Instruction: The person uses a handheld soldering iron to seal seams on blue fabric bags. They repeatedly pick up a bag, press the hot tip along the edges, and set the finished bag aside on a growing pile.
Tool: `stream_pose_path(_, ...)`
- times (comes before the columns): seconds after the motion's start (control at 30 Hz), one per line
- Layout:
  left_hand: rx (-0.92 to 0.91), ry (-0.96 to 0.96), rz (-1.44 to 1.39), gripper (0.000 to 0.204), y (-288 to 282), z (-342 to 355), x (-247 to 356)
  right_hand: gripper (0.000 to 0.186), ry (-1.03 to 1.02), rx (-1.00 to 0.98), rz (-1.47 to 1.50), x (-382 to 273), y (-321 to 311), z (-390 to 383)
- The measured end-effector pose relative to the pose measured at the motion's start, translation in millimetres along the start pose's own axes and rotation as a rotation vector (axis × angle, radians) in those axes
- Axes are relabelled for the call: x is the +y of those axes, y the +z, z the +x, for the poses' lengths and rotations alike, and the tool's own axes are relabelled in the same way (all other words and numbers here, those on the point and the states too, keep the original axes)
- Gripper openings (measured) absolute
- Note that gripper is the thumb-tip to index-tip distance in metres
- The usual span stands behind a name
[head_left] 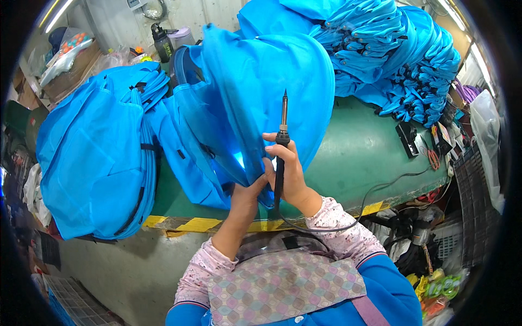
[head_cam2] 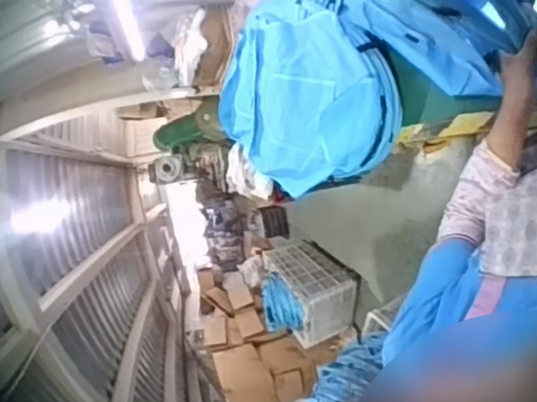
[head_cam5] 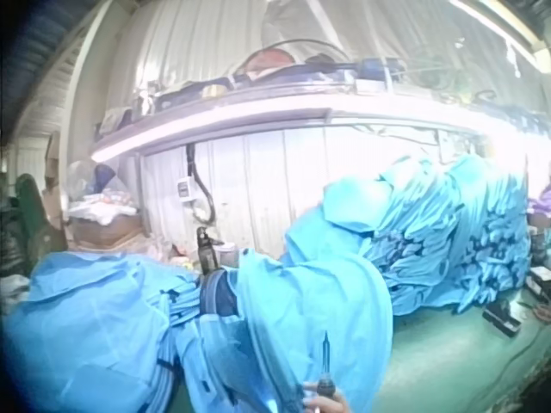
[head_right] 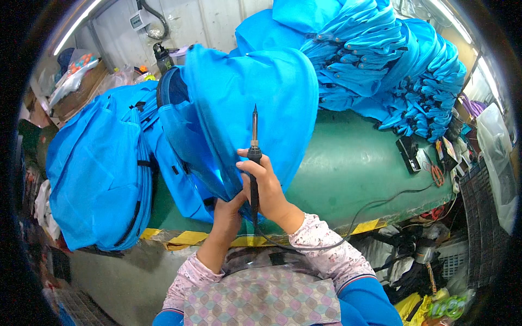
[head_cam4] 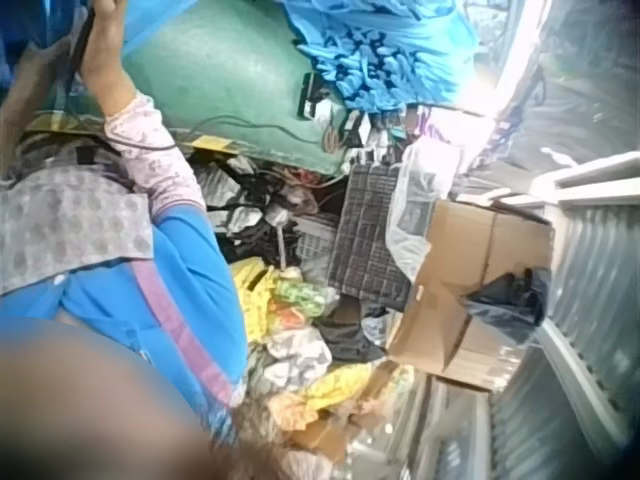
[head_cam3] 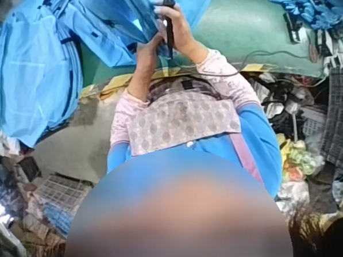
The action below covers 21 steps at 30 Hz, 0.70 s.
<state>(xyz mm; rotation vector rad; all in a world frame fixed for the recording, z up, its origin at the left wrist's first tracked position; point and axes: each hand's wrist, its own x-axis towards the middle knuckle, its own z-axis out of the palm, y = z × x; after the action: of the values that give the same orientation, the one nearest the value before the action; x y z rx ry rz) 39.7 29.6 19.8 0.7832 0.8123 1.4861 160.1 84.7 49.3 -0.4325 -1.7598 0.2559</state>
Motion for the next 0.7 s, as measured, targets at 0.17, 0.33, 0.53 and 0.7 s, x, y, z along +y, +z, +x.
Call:
stream_pose_path(0.17, 0.083, 0.005, -0.003, 0.052, 0.2, 0.3, -9.5, 0.053, -0.060, 0.081, -0.102, 0.0, -9.9, 2.3)
stream_pose_path(0.33, 0.116, 0.067, -0.148, 0.057, -7.2, 6.9, -23.7, 0.034, -0.160, 0.043, -0.274, -36.7, -50.4, -5.9)
stream_pose_path(0.53, 0.154, 0.068, -0.126, 0.041, 1.4, 3.3, -18.8, 0.026, -0.248, -0.046, -0.298, -45.1, -55.4, -18.1)
stream_pose_path(0.7, 0.160, 0.082, -0.096, 0.039, 3.3, 1.4, -17.3, 0.029, -0.307, -0.084, -0.329, -39.3, -50.8, -15.7)
